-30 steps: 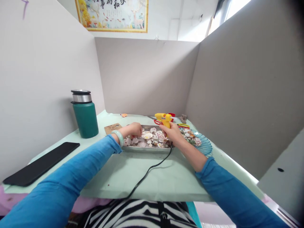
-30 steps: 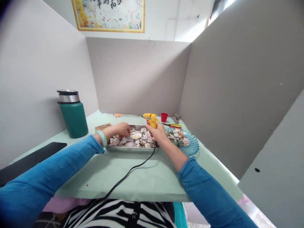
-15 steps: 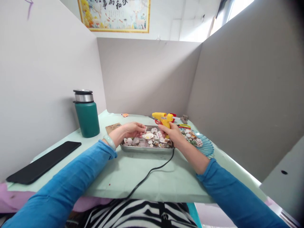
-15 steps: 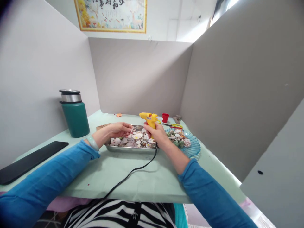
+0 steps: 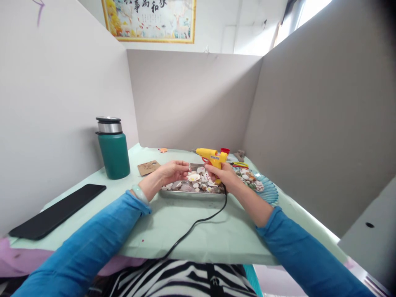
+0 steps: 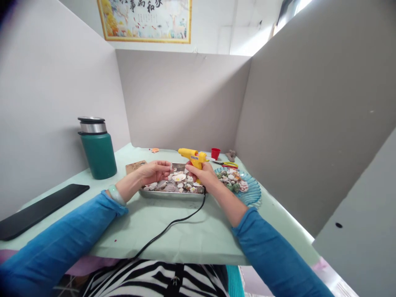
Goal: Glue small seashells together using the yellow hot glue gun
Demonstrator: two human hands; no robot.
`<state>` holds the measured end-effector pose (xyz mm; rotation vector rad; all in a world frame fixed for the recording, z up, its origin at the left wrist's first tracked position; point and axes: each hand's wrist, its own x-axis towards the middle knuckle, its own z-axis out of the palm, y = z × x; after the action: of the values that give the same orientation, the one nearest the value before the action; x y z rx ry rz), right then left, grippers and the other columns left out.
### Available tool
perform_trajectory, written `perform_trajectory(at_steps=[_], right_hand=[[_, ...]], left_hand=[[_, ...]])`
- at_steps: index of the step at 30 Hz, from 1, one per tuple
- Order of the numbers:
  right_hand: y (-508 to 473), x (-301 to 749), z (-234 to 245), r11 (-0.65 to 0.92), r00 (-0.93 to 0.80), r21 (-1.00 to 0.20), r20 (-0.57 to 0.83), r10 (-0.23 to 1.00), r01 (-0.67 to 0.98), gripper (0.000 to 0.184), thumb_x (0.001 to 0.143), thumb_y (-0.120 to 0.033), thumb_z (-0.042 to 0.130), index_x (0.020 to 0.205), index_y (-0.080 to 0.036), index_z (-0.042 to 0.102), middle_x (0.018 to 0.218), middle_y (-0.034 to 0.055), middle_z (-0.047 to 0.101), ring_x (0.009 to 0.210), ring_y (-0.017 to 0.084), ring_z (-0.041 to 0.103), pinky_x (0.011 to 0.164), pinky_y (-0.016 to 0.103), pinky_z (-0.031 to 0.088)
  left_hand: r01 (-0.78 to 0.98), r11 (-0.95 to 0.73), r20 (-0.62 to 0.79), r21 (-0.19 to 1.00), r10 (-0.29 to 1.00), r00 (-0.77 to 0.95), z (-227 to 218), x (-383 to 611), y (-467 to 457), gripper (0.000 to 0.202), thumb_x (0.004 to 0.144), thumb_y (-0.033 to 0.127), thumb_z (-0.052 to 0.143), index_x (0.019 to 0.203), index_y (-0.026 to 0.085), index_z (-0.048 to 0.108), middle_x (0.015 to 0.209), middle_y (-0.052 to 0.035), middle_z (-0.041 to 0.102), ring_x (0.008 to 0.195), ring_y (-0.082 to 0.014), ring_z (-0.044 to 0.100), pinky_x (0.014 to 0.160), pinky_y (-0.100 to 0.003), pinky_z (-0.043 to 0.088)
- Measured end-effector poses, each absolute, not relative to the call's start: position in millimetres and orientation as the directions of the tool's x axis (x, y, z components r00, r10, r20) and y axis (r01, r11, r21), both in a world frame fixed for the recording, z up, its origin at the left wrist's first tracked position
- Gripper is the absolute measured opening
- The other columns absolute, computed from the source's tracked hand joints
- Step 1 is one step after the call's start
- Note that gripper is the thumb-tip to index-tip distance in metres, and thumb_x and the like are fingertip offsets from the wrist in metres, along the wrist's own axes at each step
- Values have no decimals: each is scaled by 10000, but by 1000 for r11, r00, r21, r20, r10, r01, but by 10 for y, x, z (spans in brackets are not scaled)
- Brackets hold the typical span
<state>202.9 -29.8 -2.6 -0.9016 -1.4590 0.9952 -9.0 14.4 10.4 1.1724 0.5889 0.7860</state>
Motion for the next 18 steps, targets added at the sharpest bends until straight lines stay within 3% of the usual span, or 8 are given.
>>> perform_trajectory(at_steps=[8, 12, 18], right_hand=[[-333, 2107, -36, 356, -286, -932, 360, 888, -69, 306, 716, -434, 679, 701, -174, 518, 488, -60, 445, 411, 61, 358, 405, 213, 296], [-363, 2106, -33, 380, -358, -923, 373, 856, -54, 285, 737, -422, 658, 792, -162, 557, 491, -59, 449, 418, 61, 360, 414, 212, 278], [-383, 2100, -32, 341, -386, -940, 323, 864, -24, 306, 720, -430, 670, 834, -171, 551, 484, -67, 448, 410, 67, 354, 420, 222, 287]], left_hand=[[-338, 155, 76, 928, 810, 582, 132, -145, 139, 157, 705, 48, 660, 828, 117, 591, 632, 2, 587, 518, -79, 556, 541, -217, 492], [-348, 158, 99, 924, 780, 618, 134, -168, 147, 89, 741, 80, 643, 797, 107, 579, 765, -46, 645, 534, -65, 562, 565, -212, 502], [-391, 127, 139, 912, 801, 583, 140, -158, 149, 144, 737, 55, 640, 868, 93, 593, 697, -26, 628, 541, -76, 578, 595, -218, 514]])
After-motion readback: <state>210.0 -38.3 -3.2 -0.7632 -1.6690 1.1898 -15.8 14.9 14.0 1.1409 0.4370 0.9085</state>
